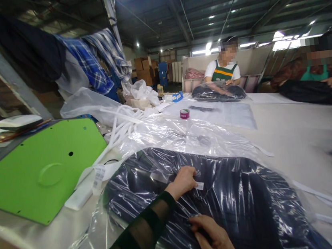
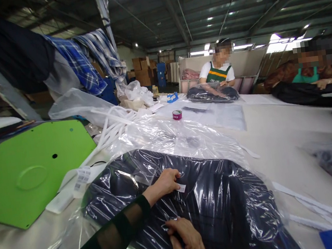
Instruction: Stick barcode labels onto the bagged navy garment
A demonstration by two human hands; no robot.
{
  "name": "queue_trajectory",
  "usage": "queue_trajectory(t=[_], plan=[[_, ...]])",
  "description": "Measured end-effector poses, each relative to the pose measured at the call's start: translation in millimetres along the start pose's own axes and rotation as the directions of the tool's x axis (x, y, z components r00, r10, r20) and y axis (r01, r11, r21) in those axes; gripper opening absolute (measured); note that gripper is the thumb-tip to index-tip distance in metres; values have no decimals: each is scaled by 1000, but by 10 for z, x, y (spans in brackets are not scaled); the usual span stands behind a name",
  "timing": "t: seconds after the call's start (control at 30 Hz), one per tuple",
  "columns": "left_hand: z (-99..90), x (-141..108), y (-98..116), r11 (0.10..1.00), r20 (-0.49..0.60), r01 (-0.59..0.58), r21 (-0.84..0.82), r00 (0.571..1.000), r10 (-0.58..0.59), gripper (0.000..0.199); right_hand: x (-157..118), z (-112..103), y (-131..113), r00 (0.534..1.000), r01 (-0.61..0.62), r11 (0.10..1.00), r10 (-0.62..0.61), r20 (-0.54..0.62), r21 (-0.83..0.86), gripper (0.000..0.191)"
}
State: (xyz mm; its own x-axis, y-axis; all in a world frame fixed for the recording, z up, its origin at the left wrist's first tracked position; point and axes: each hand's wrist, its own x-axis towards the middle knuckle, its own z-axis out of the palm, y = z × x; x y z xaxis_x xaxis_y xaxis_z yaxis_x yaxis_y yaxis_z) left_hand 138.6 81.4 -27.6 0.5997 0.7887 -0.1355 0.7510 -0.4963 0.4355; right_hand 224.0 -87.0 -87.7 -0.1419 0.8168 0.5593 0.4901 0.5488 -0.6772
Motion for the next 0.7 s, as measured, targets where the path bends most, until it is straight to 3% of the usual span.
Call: queue_trajectory(t=[0.1, 0.23, 0.37, 0.53, 0.7], plan=[[23, -124, 28, 996, -73, -70, 57, 995, 74, 20, -20, -14, 21, 1000, 28, 999, -28, -1, -17, 38], [265, -388, 46, 959, -44, -270, 90, 960, 275, 24, -125, 58, 181, 999, 39, 997, -37, 36, -62, 33], [505, -548, -8, 937, -48, -327, 120, 941, 335, 54, -142, 302, 512, 999, 42, 985, -43, 0, -168, 16], [414, -635, -32, 919, 51, -383, 92, 924, 379, 66, 57, 598, 810, 996, 95, 975, -93, 18, -200, 30], [325, -768, -35, 918, 26, -389, 75, 921, 388, 63, 172, 658, 815, 992, 126, 968, -129, -1, -218, 27]])
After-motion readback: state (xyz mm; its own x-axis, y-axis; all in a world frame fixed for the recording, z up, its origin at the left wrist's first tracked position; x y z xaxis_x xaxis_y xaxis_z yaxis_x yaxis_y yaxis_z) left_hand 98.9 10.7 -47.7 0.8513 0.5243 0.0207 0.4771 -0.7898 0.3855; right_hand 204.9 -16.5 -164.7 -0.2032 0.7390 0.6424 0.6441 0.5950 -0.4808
